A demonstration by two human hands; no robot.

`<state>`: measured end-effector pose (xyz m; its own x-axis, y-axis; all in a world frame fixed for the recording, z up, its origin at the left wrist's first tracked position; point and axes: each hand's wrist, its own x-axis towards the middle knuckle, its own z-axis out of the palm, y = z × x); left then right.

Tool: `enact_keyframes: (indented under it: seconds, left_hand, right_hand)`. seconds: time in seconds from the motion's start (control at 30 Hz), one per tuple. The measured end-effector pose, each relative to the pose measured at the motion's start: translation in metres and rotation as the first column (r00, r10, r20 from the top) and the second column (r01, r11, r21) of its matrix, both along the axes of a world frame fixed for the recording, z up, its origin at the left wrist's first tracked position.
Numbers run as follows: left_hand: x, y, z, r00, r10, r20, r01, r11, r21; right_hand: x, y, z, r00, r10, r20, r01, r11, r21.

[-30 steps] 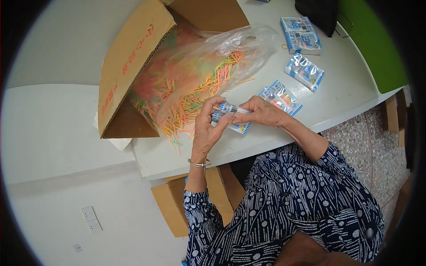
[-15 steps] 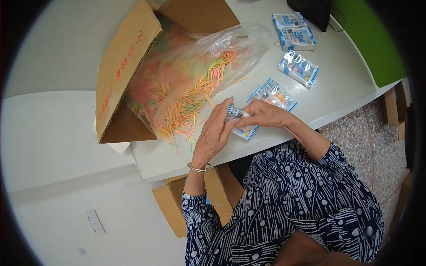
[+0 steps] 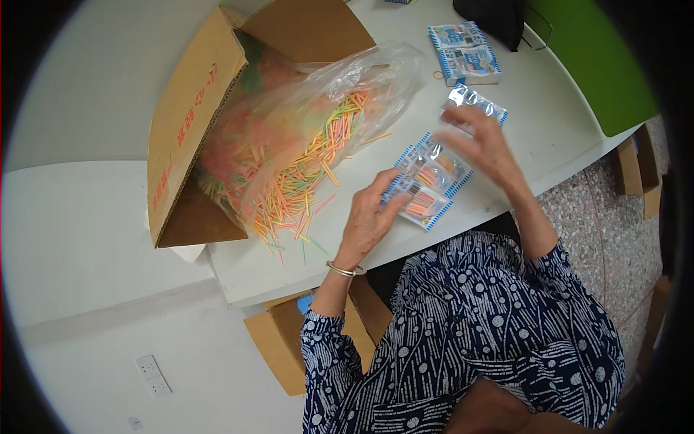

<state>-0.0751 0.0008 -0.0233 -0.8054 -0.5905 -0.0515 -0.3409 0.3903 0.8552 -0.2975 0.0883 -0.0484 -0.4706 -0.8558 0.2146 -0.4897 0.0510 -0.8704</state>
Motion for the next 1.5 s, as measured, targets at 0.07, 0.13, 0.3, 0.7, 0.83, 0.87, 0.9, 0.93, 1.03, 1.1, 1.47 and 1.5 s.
enact_keyframes:
  seconds: [0.07, 0.13, 0.3, 0.7, 0.83, 0.87, 0.9, 0.93, 1.03, 1.1, 1.47, 1.5]
  left_hand:
    - [-0.013, 0.005, -0.01, 0.995, -0.052, -0.089, 0.044, 0.995, -0.092]
    - [-0.022, 0.008, -0.02, 0.999, -0.022, -0.042, 0.017, 0.994, -0.11]
    - [-0.026, 0.012, -0.026, 1.0, 0.025, -0.014, -0.028, 0.894, -0.447]
    - [-0.017, 0.006, -0.014, 0.979, 0.135, -0.154, -0.181, 0.923, -0.34]
    - [-0.022, 0.0, -0.008, 0.97, 0.133, -0.203, -0.198, 0.917, -0.346]
    - [-0.022, 0.0, -0.009, 0.969, 0.143, -0.2, -0.204, 0.922, -0.329]
    - [-0.022, 0.0, -0.009, 0.969, 0.152, -0.196, -0.209, 0.927, -0.311]
    - [-0.02, 0.001, -0.012, 0.969, 0.149, -0.199, -0.206, 0.929, -0.308]
    - [-0.02, 0.003, -0.019, 0.974, 0.139, -0.177, -0.186, 0.939, -0.288]
    - [-0.024, 0.007, -0.015, 0.978, 0.125, -0.169, -0.168, 0.948, -0.27]
    - [-0.021, -0.009, -0.007, 0.951, 0.218, -0.217, -0.234, 0.971, -0.05]
    - [-0.016, -0.009, -0.006, 0.966, 0.234, -0.113, -0.222, 0.969, 0.109]
  right_hand:
    - [-0.035, 0.001, -0.019, 0.955, -0.174, -0.239, 0.165, 0.985, -0.058]
    - [-0.055, 0.001, -0.034, 0.783, -0.302, -0.544, 0.353, 0.935, -0.011]
    - [-0.069, 0.002, -0.055, 0.795, -0.28, -0.538, 0.349, 0.937, 0.028]
    - [-0.061, -0.004, -0.044, 0.713, -0.375, -0.593, 0.237, 0.924, -0.3]
    - [-0.055, -0.008, -0.048, 0.705, -0.316, -0.634, 0.264, 0.948, -0.179]
    - [-0.057, -0.008, -0.051, 0.699, -0.318, -0.64, 0.266, 0.947, -0.18]
    - [-0.059, -0.005, -0.054, 0.713, -0.306, -0.631, 0.298, 0.947, -0.121]
    - [-0.059, -0.002, -0.057, 0.729, -0.293, -0.618, 0.329, 0.943, -0.058]
    - [-0.071, -0.006, -0.063, 0.792, -0.264, -0.55, 0.304, 0.952, -0.018]
    - [-0.073, -0.002, -0.067, 0.786, -0.29, -0.545, 0.316, 0.948, -0.05]
    - [0.034, -0.006, 0.007, 0.846, 0.135, -0.516, -0.299, 0.921, -0.25]
    - [0.044, -0.008, 0.005, 0.879, 0.191, -0.438, -0.314, 0.922, -0.226]
